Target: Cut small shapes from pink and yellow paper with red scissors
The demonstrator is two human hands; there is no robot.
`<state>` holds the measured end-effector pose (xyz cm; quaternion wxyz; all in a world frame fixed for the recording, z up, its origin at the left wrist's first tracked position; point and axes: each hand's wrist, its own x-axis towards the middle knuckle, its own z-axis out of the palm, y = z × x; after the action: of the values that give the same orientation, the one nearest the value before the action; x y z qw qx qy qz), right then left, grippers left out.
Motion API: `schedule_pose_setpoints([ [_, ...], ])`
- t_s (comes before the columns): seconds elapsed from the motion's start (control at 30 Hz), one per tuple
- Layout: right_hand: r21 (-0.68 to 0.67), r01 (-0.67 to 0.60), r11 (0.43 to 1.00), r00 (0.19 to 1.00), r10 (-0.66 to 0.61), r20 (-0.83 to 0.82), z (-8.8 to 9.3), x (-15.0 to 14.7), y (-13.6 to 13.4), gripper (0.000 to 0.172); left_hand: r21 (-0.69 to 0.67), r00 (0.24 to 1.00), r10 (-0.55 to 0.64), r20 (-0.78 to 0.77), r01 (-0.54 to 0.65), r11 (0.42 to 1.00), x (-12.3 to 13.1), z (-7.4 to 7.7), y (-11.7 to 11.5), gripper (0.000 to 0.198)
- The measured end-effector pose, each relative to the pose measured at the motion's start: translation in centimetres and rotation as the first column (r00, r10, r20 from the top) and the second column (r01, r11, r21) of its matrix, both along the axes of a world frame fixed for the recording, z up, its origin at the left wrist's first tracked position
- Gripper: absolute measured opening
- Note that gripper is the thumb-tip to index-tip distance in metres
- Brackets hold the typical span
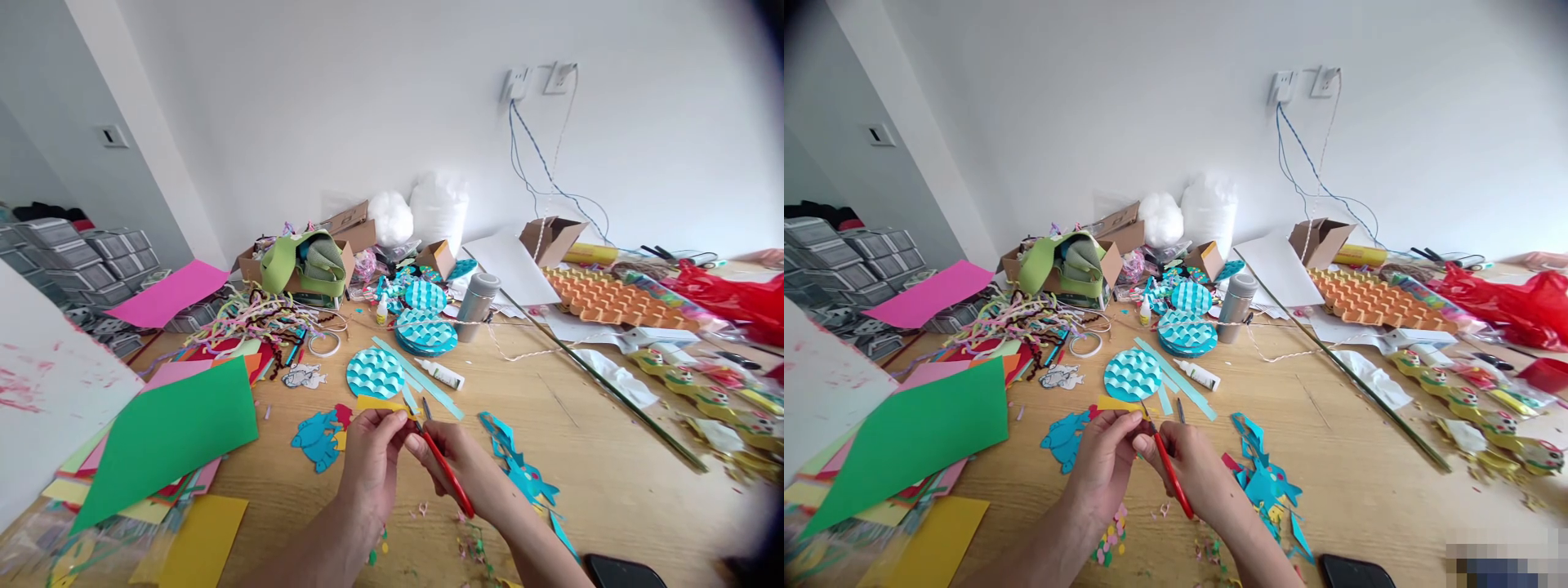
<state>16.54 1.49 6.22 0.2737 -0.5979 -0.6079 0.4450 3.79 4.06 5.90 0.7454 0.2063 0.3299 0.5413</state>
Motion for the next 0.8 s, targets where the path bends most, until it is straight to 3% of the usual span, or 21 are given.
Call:
schedule_pose_setpoints([
  [0.8,0.007,0.019,1.0,0.999,-0.019,0.028,0.24,-0.06,-0.11,0.051,-0.012,1.0,0.002,0.012,-0.002,1.0,0.02,0.27,-0.12,0.02],
])
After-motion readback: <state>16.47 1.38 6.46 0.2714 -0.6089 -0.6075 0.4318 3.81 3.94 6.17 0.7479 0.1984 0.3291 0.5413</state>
